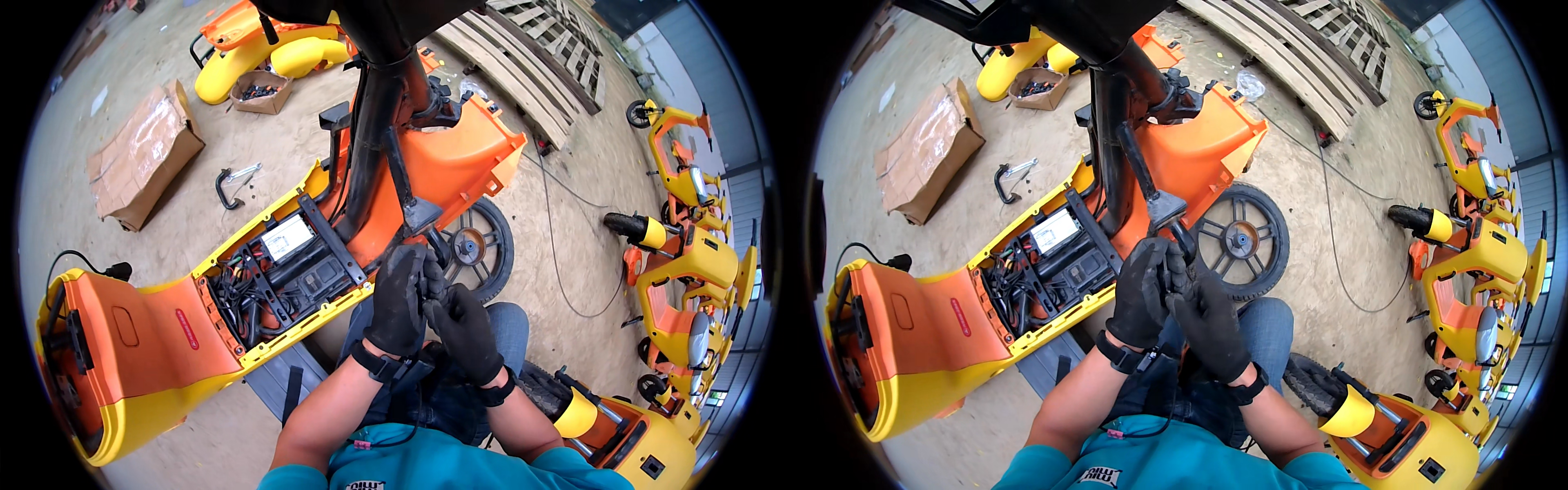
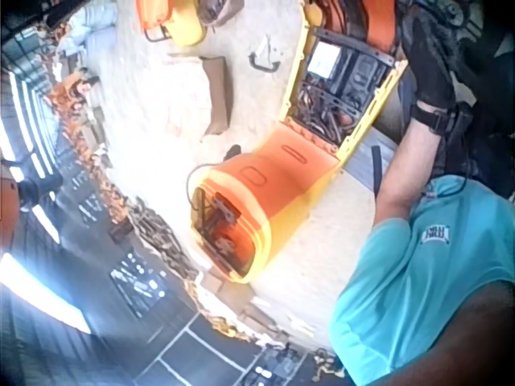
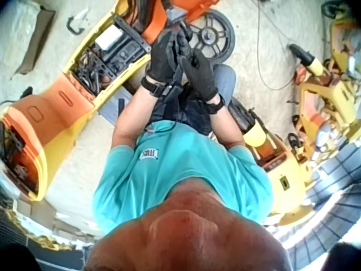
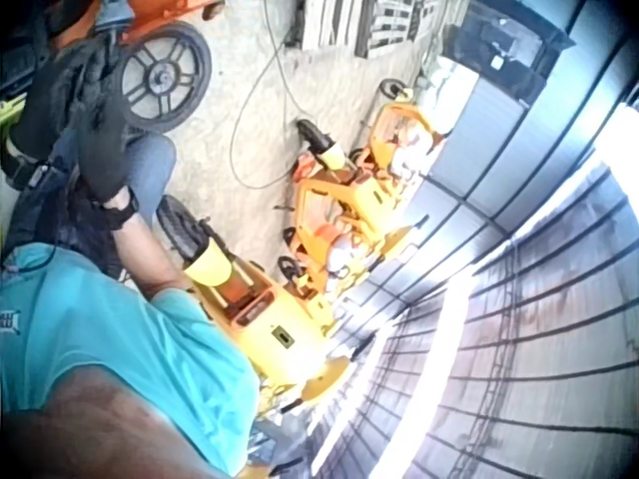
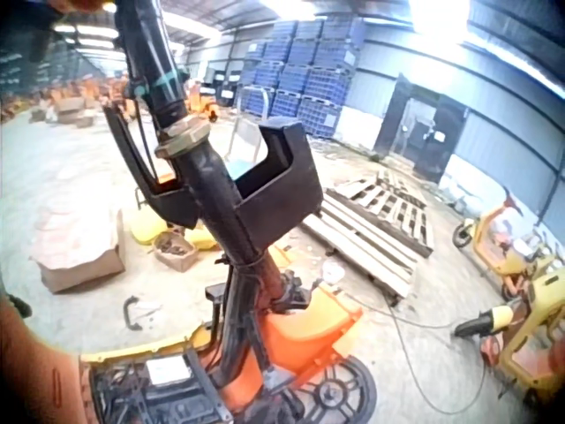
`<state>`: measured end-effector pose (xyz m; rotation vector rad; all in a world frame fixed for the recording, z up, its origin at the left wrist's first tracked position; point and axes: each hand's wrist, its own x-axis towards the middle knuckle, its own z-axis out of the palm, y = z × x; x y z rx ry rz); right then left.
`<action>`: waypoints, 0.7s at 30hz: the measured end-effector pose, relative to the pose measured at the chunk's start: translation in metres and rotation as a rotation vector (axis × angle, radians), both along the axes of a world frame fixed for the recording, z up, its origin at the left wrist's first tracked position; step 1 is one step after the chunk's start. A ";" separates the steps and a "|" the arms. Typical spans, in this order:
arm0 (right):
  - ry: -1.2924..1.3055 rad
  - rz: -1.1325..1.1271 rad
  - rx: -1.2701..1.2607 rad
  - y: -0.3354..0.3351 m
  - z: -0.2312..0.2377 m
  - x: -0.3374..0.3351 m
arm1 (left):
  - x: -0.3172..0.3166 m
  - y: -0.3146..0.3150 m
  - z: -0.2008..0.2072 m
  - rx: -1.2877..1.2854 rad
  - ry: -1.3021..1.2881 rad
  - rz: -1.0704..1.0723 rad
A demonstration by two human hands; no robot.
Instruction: The person uses a screwdriver to loosen and tighten screws on a black handlebar component, handling a small cylindrical part and electrical wires.
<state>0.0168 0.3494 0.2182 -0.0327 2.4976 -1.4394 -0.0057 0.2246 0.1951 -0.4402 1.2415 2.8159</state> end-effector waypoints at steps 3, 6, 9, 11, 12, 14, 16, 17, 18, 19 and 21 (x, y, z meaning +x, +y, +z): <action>-0.011 0.053 0.037 0.008 -0.003 0.002 | 0.009 0.001 -0.001 -0.362 0.129 -0.011; 0.029 0.012 -0.031 0.002 -0.005 0.007 | 0.013 0.003 -0.001 -0.188 0.138 -0.001; -0.040 -0.030 0.005 -0.003 -0.002 0.008 | 0.012 -0.007 0.001 -0.257 0.169 -0.083; -0.052 0.066 -0.001 -0.002 0.005 0.004 | 0.012 -0.007 0.004 -0.211 0.120 0.043; -0.066 0.113 -0.014 -0.001 0.002 0.004 | 0.012 -0.007 -0.004 0.168 -0.050 0.011; -0.055 0.119 0.006 -0.001 0.001 0.007 | 0.009 -0.018 -0.013 -0.017 0.107 0.085; -0.050 0.114 0.020 0.001 0.000 0.010 | 0.006 -0.036 -0.019 -0.160 0.211 0.147; -0.051 0.110 0.023 0.003 -0.003 0.011 | 0.007 -0.047 -0.022 -0.096 0.109 0.123; -0.052 0.103 0.026 0.006 -0.004 0.011 | 0.008 -0.058 -0.027 -0.103 0.015 0.101; -0.070 0.104 0.028 0.008 -0.006 0.011 | 0.010 -0.069 -0.033 -0.112 -0.078 0.080; -0.102 0.097 0.037 0.012 -0.008 0.009 | 0.013 -0.090 -0.046 -0.150 -0.220 0.064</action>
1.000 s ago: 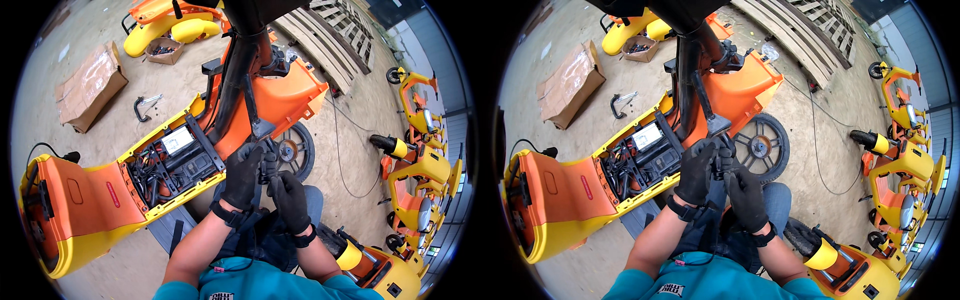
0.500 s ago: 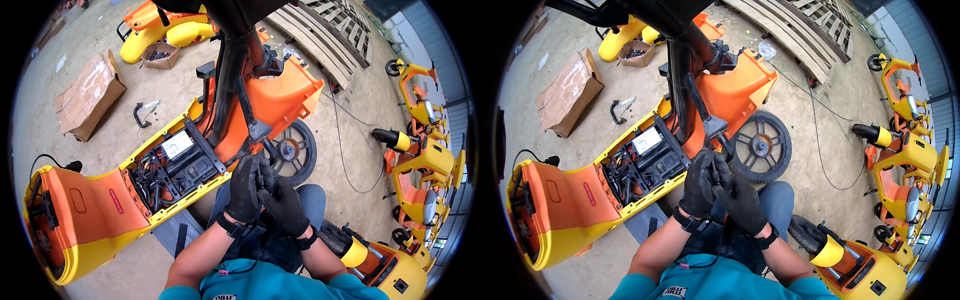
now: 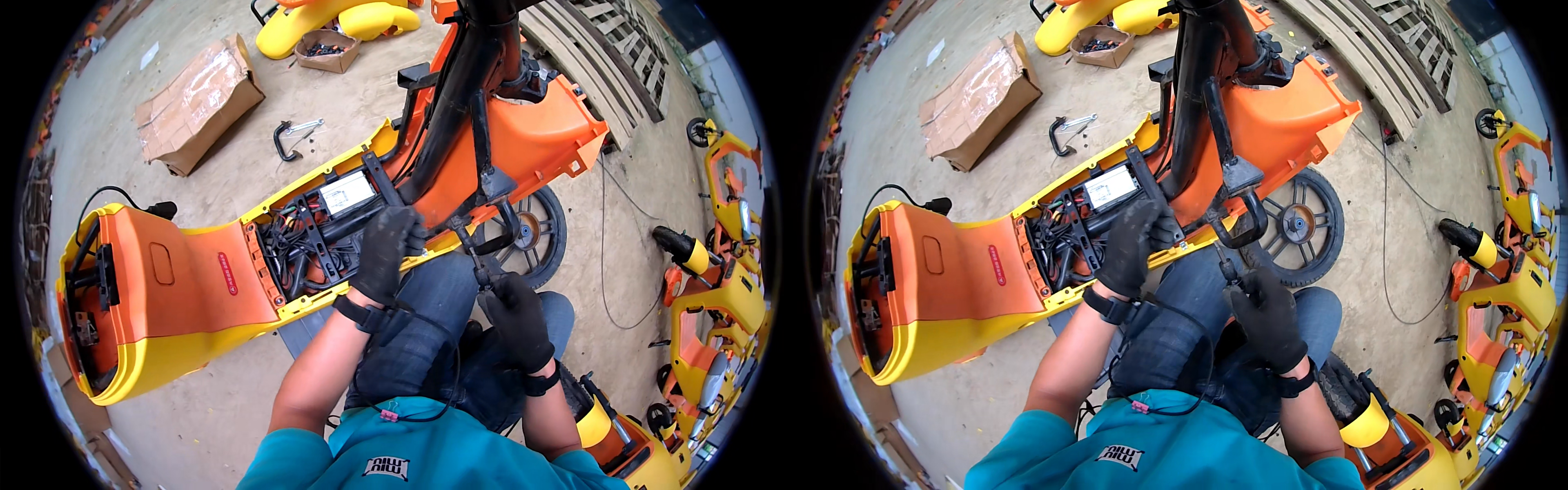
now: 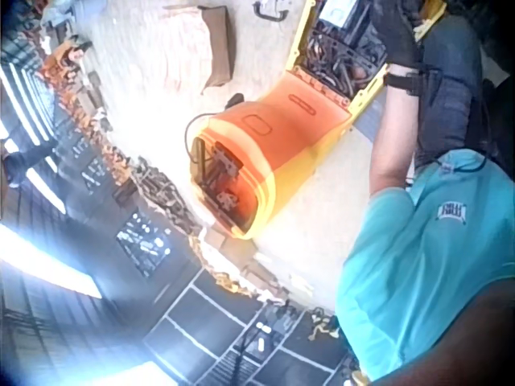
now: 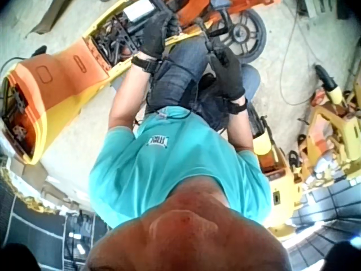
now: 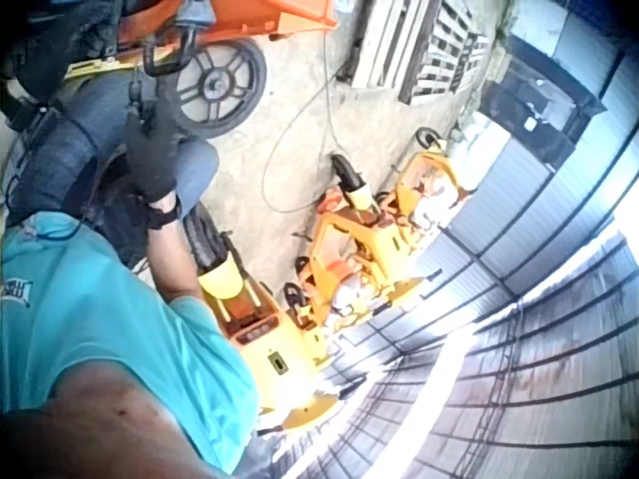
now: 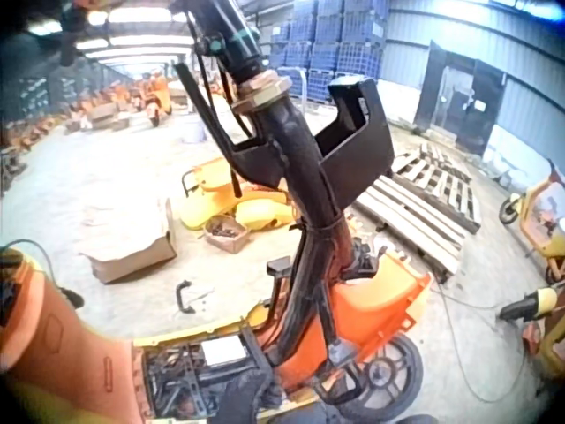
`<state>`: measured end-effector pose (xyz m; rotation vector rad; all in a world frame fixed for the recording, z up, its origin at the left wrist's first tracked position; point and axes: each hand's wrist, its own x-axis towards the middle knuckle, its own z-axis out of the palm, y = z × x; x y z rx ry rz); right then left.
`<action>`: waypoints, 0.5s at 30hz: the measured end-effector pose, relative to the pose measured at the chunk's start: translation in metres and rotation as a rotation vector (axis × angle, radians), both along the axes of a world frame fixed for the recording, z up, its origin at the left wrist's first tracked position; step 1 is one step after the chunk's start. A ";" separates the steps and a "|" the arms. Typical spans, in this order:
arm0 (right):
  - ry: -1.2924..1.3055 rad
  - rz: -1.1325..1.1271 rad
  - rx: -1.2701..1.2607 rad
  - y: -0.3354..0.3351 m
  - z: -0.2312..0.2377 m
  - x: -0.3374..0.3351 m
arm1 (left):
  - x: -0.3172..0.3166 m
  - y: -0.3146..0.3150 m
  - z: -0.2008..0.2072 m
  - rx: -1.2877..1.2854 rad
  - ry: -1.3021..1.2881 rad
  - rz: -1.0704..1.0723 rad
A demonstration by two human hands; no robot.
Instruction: The person uses a screwdriver to loosen and tighten screws on a black handlebar component, handling a small cylindrical part and electrical wires.
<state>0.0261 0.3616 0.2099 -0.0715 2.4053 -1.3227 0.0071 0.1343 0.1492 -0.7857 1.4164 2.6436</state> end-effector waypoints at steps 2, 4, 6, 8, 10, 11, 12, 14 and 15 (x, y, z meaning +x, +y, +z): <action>-0.024 -0.009 -0.021 0.004 -0.005 -0.003 | -0.001 -0.020 -0.012 -0.062 -0.095 0.013; -0.041 -0.025 -0.052 0.003 -0.006 -0.003 | -0.008 -0.039 -0.026 -0.119 -0.140 0.055; -0.048 -0.039 -0.098 0.000 -0.004 -0.004 | -0.023 -0.057 -0.026 -0.185 -0.172 0.115; -0.033 -0.022 -0.104 -0.001 -0.004 -0.004 | -0.043 -0.078 -0.028 -0.302 -0.131 0.147; -0.025 -0.017 -0.092 -0.003 -0.003 -0.003 | -0.064 -0.090 -0.025 -0.272 -0.051 0.123; -0.024 -0.020 -0.077 -0.004 0.001 -0.003 | -0.071 -0.092 -0.021 -0.221 -0.009 0.091; -0.022 -0.023 -0.063 -0.005 0.002 -0.004 | -0.075 -0.095 -0.020 -0.171 -0.039 0.018; -0.006 -0.031 -0.046 -0.002 -0.001 -0.004 | -0.072 -0.095 -0.036 -0.115 0.030 0.008; 0.001 -0.039 -0.036 0.000 -0.002 -0.003 | -0.069 -0.095 -0.046 -0.086 0.064 -0.001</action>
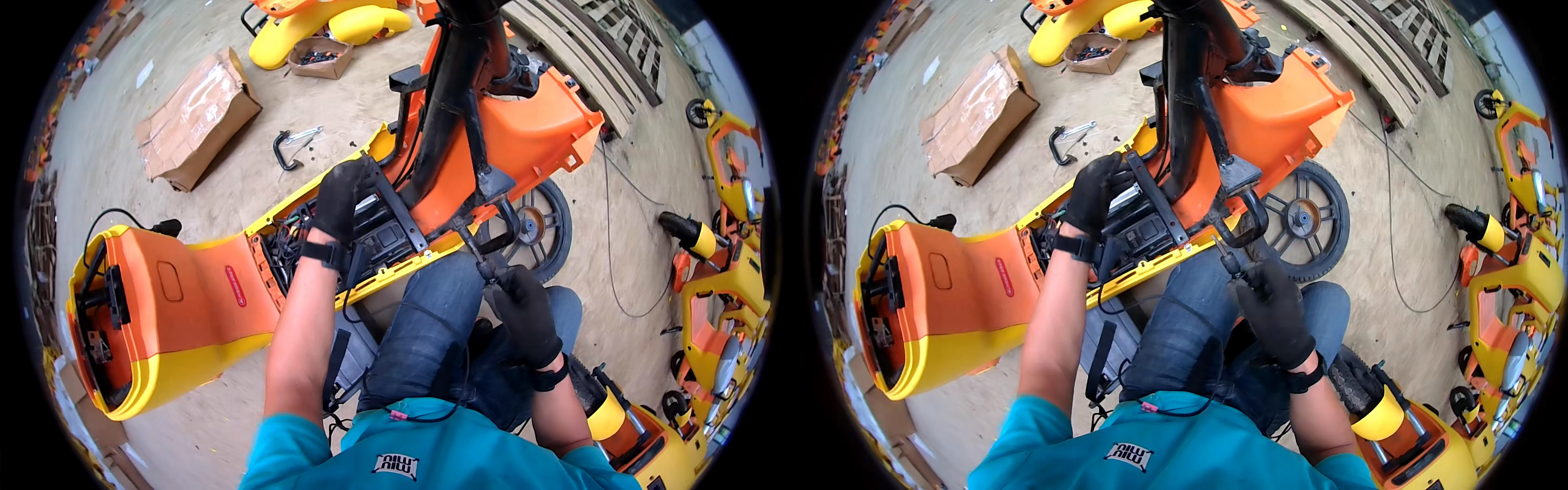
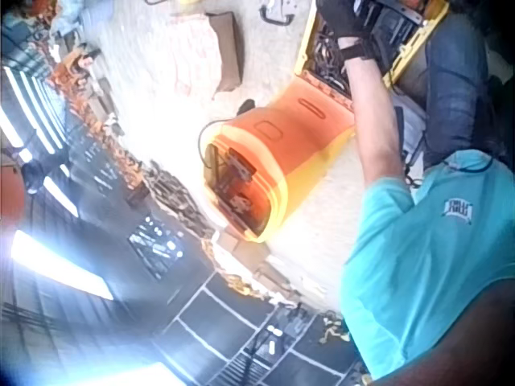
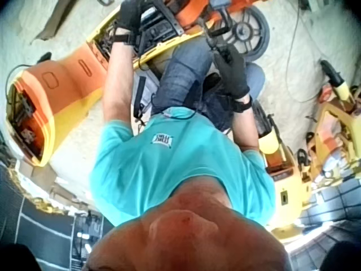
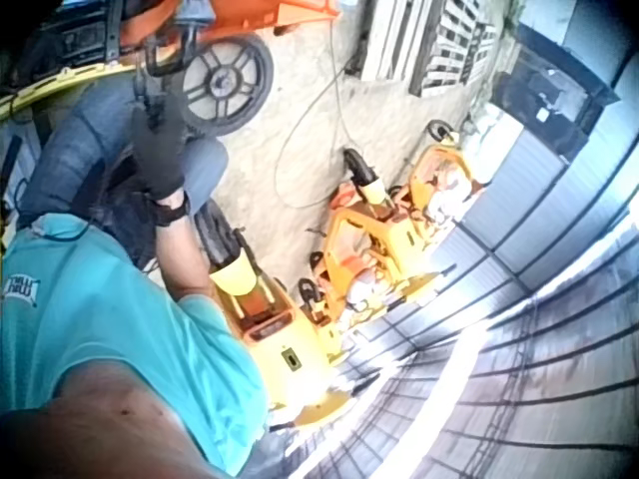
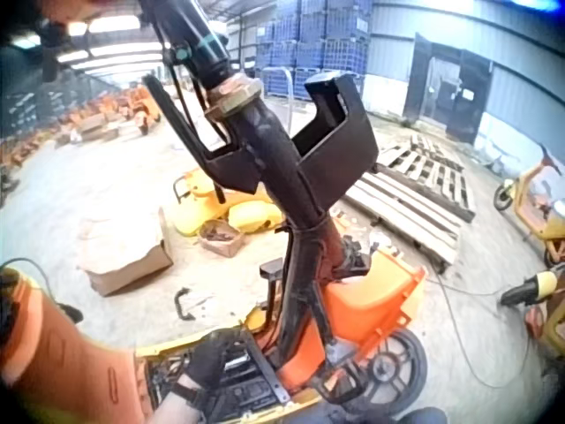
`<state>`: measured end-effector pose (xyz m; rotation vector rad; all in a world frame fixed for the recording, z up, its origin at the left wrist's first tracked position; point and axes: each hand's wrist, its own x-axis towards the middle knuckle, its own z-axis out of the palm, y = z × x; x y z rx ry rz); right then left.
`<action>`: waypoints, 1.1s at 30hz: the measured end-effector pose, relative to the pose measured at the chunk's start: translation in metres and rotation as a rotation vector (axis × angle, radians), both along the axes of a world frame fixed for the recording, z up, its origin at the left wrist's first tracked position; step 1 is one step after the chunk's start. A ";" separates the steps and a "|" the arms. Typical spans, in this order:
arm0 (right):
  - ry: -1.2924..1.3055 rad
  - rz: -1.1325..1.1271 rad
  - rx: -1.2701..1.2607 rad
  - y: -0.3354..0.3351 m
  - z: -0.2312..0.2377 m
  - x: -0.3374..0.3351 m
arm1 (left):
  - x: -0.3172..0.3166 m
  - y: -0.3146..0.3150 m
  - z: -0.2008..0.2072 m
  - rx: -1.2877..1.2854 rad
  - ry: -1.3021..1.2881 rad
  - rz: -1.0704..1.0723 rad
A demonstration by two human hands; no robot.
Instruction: The person uses a screwdriver to loosen and tighten screws on a black handlebar component, handling a small cylindrical part and electrical wires.
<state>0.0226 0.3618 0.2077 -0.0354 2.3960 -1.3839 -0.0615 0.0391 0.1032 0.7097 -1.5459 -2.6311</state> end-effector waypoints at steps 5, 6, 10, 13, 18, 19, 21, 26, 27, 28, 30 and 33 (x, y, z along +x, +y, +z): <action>-0.086 -0.117 -0.241 0.013 0.008 -0.011 | 0.066 0.035 0.004 -1.043 -0.017 -0.197; -0.126 -0.163 -0.326 0.015 0.017 -0.015 | 0.082 0.037 -0.008 -1.263 0.116 -0.214; -0.168 -0.241 -0.270 0.029 0.032 -0.034 | 0.125 0.043 -0.013 -1.634 0.108 -0.495; -0.175 -0.308 -0.353 0.028 0.032 -0.050 | 0.144 0.032 -0.039 -1.788 0.160 -0.598; -0.036 -0.278 -0.211 0.038 0.030 -0.062 | 0.140 0.040 -0.038 -1.815 0.118 -0.639; 0.000 -0.275 -0.195 0.041 0.028 -0.063 | 0.140 0.042 -0.036 -1.816 0.108 -0.653; 0.035 -0.290 -0.188 0.046 0.026 -0.065 | 0.140 0.042 -0.036 -1.805 0.098 -0.685; 0.151 -0.207 -0.019 0.068 0.015 -0.075 | 0.140 0.039 -0.042 -1.840 0.080 -0.771; 0.168 -0.205 0.037 0.072 0.016 -0.077 | 0.139 0.041 -0.040 -1.842 0.064 -0.792; 0.178 -0.197 0.091 0.076 0.012 -0.076 | 0.140 0.042 -0.038 -1.845 0.037 -0.813; 0.236 -0.242 0.126 0.087 0.003 -0.067 | 0.140 0.044 -0.039 -1.862 0.047 -0.814; 0.227 -0.314 0.107 0.100 0.009 -0.043 | 0.141 0.035 -0.049 -1.834 0.070 -0.834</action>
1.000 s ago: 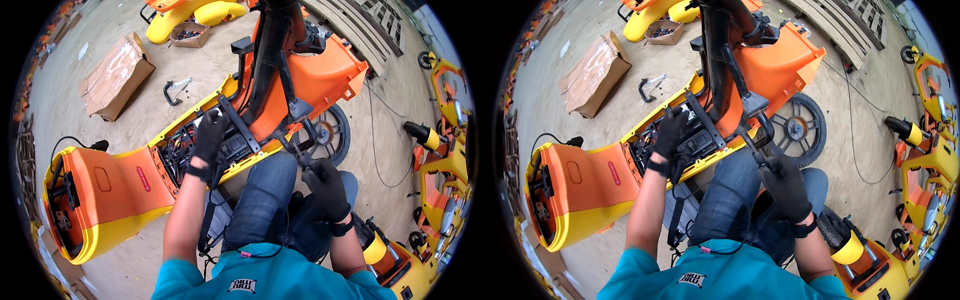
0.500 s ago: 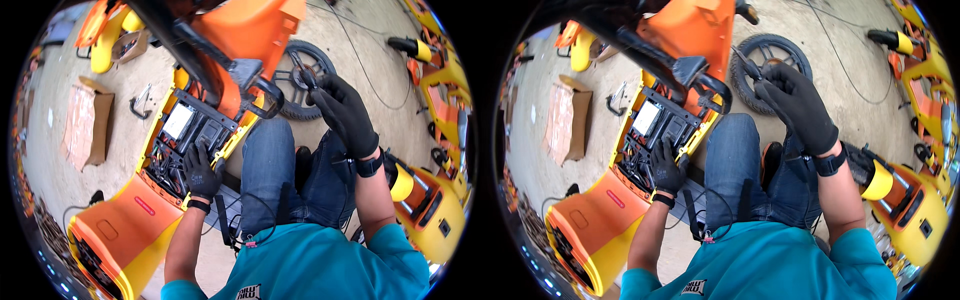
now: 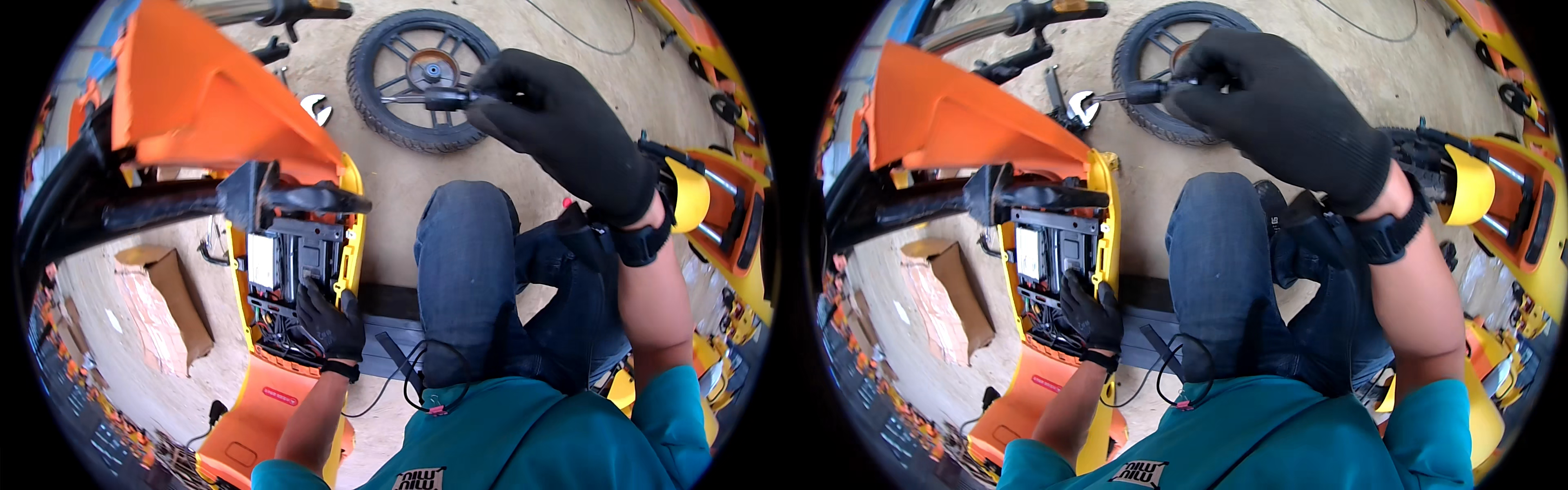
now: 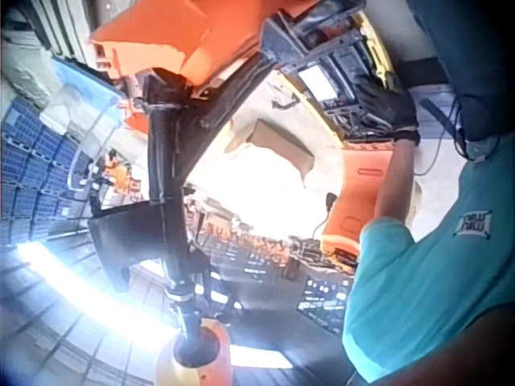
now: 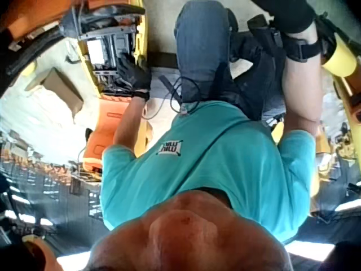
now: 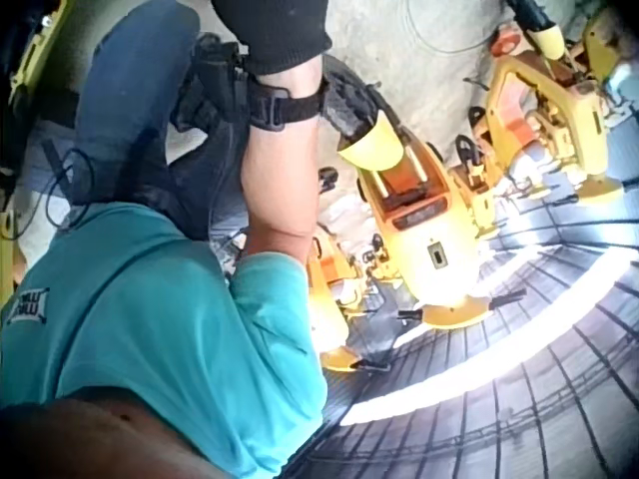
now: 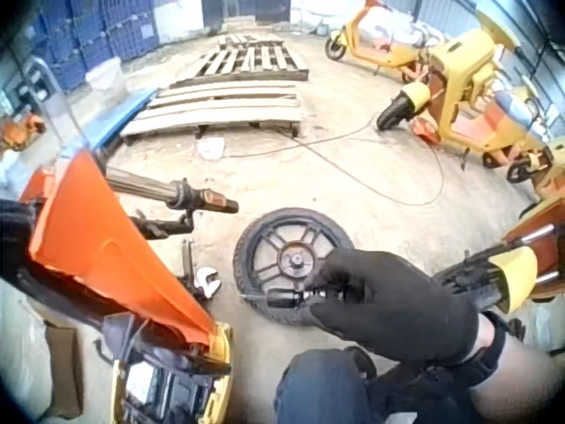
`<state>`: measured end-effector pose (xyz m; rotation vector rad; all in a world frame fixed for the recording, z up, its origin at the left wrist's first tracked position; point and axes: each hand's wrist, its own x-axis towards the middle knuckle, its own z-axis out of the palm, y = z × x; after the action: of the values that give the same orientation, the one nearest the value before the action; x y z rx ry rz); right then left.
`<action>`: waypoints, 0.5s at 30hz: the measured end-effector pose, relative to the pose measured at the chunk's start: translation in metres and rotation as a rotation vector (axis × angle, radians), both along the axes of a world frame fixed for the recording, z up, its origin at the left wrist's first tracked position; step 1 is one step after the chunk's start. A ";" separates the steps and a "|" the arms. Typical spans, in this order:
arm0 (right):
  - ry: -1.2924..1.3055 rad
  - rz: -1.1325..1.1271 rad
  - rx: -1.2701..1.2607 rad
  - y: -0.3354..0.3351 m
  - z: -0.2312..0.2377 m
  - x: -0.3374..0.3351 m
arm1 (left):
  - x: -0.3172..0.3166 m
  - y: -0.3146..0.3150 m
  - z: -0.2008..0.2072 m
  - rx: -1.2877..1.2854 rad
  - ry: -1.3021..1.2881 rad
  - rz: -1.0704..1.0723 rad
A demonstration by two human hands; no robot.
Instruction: The person uses a screwdriver to loosen and tighten screws on a black handlebar component, handling a small cylindrical part and electrical wires.
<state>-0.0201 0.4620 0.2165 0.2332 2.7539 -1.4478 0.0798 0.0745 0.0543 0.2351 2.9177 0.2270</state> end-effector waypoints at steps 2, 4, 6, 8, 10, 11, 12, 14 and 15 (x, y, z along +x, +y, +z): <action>-0.064 -0.066 -0.052 0.016 0.012 0.017 | 0.001 0.000 0.000 0.002 0.003 -0.013; -0.154 -0.174 -0.129 0.027 0.024 0.035 | -0.001 0.002 0.000 0.007 0.006 -0.026; -0.175 -0.237 -0.040 0.034 0.024 0.048 | 0.001 0.005 -0.001 0.012 0.010 -0.031; -0.193 -0.216 0.038 0.037 0.028 0.052 | 0.001 0.007 0.002 0.023 0.014 -0.040; -0.169 -0.196 -0.100 0.031 0.027 0.048 | -0.001 0.010 0.003 0.022 -0.003 -0.025; -0.158 -0.179 -0.172 0.027 0.024 0.044 | -0.001 0.009 0.004 0.020 -0.012 -0.011; -0.139 -0.199 -0.219 0.019 0.018 0.040 | 0.002 0.005 0.001 0.037 0.023 -0.029; -0.103 -0.186 -0.260 0.012 -0.010 0.033 | 0.000 0.006 0.004 0.007 -0.010 -0.009; -0.121 -0.170 -0.270 0.008 -0.021 0.029 | 0.000 0.007 0.005 -0.013 -0.036 0.005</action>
<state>0.0090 0.4700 0.1952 0.5376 2.4611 -1.7590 0.0802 0.0812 0.0592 0.2190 2.8836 0.2108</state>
